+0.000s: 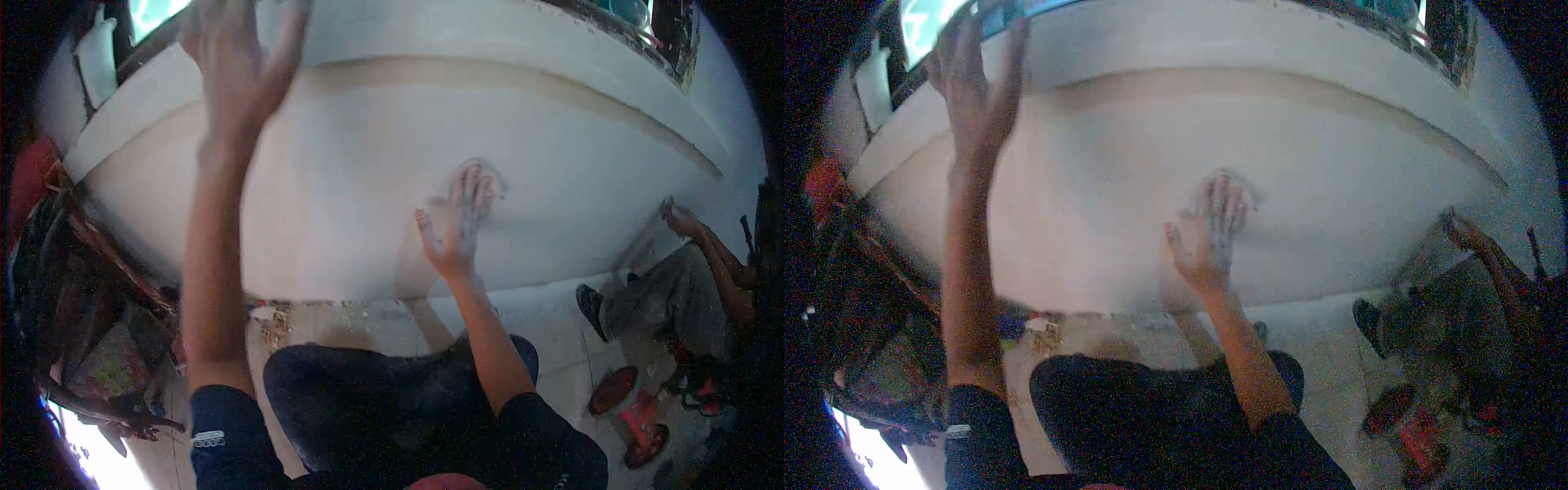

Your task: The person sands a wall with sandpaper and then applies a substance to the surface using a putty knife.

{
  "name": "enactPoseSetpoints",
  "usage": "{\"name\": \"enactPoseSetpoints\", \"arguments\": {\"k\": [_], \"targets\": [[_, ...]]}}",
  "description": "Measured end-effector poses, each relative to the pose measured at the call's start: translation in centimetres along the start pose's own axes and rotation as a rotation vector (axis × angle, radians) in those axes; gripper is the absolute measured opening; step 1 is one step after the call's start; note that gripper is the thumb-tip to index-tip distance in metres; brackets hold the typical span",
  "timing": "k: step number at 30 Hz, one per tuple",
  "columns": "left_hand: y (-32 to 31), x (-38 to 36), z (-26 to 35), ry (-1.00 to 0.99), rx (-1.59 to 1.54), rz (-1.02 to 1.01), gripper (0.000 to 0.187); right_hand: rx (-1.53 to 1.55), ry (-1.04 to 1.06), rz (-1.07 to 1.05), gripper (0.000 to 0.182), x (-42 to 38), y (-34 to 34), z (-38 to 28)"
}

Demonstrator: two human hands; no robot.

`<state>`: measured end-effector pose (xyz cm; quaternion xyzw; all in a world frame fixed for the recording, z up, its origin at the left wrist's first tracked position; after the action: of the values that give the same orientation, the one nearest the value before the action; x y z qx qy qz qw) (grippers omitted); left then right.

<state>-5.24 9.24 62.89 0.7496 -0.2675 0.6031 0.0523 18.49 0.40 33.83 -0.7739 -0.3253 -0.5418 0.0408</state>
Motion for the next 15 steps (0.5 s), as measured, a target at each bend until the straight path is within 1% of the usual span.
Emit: {"name": "enactPoseSetpoints", "arguments": {"k": [1,2,4,5,8,9,10,12,13,15], "targets": [[-0.5,0.5,-0.6,-0.038,0.079,-0.060,0.045,-0.019,-0.027,-0.021,0.090,-1.9,-0.5,0.1],[-0.1,1.1,1.2,0.113,0.004,-0.182,0.039,0.001,-0.024,-0.071,0.089,-3.3,-1.5,0.5],[0.4,1.1,1.4,0.016,0.001,-0.290,0.037,-0.014,-0.025,-0.107,0.088,-4.1,-1.1,1.1],[0.2,0.7,1.4,0.017,0.043,-0.342,0.037,-0.003,-0.043,-0.142,0.087,-4.0,-0.8,1.1],[-0.6,-0.2,1.5,0.033,0.056,-0.304,0.040,0.003,-0.059,-0.187,0.087,-3.0,-1.1,0.5],[-0.5,0.2,1.6,0.053,-0.015,-0.362,0.043,-0.004,-0.064,-0.202,0.087,-3.5,-0.6,0.4],[-0.8,-0.2,2.3,0.058,-0.027,-0.369,0.043,-0.014,-0.074,-0.206,0.087,-4.1,-0.5,0.8],[-0.6,0.5,3.4,-0.023,0.085,-0.280,0.044,-0.014,-0.052,-0.180,0.087,-3.9,-1.2,1.2],[0.0,1.1,3.8,0.014,0.027,-0.351,0.046,-0.004,-0.046,-0.184,0.087,-3.7,-1.4,1.3],[-0.4,1.6,3.2,0.018,0.049,-0.377,0.047,-0.010,-0.034,-0.123,0.083,-3.8,-1.4,1.4]]}}
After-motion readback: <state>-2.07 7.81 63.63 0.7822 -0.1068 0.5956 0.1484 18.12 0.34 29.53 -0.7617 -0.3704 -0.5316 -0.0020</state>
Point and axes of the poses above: each hand's wrist, its own x-axis towards the middle knuckle, its own y-axis out of the back of the hand, z = x × y, the point moved 2 cm from there along x, towards the middle knuckle, and after that the axes turned 15 degrees about x, right-handed, at the moved point
